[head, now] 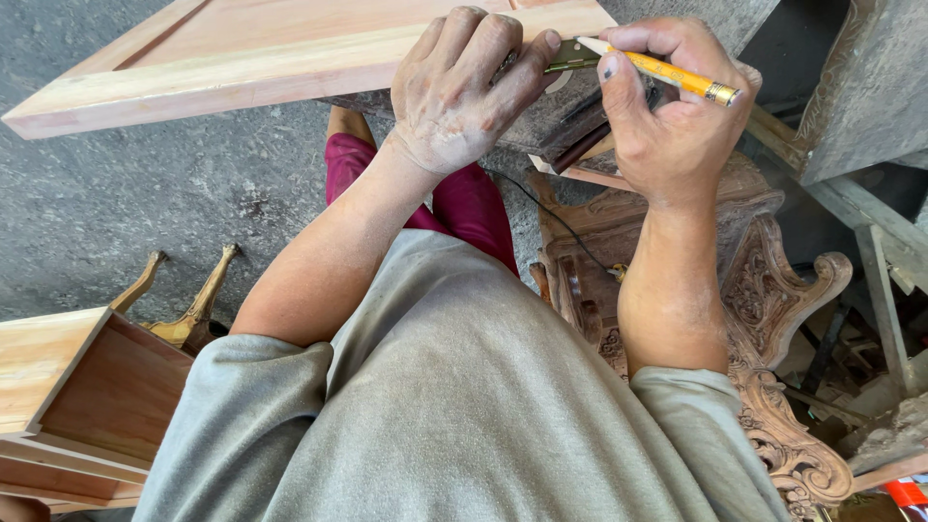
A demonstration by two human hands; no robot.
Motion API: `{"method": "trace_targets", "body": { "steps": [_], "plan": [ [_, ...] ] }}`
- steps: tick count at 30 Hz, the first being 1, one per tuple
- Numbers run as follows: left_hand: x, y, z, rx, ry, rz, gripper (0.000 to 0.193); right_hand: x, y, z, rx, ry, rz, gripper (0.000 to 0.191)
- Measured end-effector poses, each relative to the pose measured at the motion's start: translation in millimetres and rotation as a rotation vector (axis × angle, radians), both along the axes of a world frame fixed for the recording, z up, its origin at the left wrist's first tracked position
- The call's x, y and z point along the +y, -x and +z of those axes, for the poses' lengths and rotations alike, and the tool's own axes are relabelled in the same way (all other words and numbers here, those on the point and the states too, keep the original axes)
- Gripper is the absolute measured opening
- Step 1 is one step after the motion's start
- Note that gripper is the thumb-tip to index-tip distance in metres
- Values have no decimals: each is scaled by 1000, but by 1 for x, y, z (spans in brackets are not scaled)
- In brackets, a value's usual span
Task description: The person unwraps a paper package of brass hinges on a workbench, opens and handles the hinge pairs, then carries them across the workshop to a wooden door panel. They hold a hinge against the panel edge and mark its screw-hole positions with a pencil.
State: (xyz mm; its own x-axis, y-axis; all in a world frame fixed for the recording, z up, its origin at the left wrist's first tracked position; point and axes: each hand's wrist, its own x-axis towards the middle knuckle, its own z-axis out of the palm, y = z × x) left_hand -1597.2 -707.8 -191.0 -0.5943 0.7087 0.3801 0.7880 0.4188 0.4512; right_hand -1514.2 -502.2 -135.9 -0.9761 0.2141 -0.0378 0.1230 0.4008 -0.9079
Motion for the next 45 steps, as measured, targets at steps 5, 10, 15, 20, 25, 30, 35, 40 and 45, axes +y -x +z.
{"method": "trace_targets", "body": {
  "steps": [5, 10, 15, 20, 25, 30, 35, 40, 45],
  "plan": [
    [-1, -1, -1, -20, 12, -16, 33, 2, 1, 1, 17, -17, 39, 12],
    [-1, -1, -2, -9, 10, -13, 33, 3, 2, 0, 22, -57, 54, 11],
    [-1, 0, -2, -2, 0, -15, 36, 3, 0, -2, 14, -39, 54, 12],
    [0, 1, -1, 4, 22, -15, 34, 3, -1, -2, 11, -41, 52, 11],
    [-1, 1, 0, 1, 18, -15, 35, 3, 1, -3, 16, -37, 58, 11],
    [-2, 1, 0, -3, 16, -17, 38, 3, 2, -1, 18, -62, 64, 11],
    [-1, 1, 0, 2, 18, -23, 37, 2, 4, 0, 18, -43, 65, 12],
    [-1, 1, -1, -7, 24, -27, 36, 3, 5, 1, 21, -70, 69, 10],
    [-1, 0, -1, -3, 27, -33, 35, 4, 4, 3, -5, -91, 72, 8]
  ]
}}
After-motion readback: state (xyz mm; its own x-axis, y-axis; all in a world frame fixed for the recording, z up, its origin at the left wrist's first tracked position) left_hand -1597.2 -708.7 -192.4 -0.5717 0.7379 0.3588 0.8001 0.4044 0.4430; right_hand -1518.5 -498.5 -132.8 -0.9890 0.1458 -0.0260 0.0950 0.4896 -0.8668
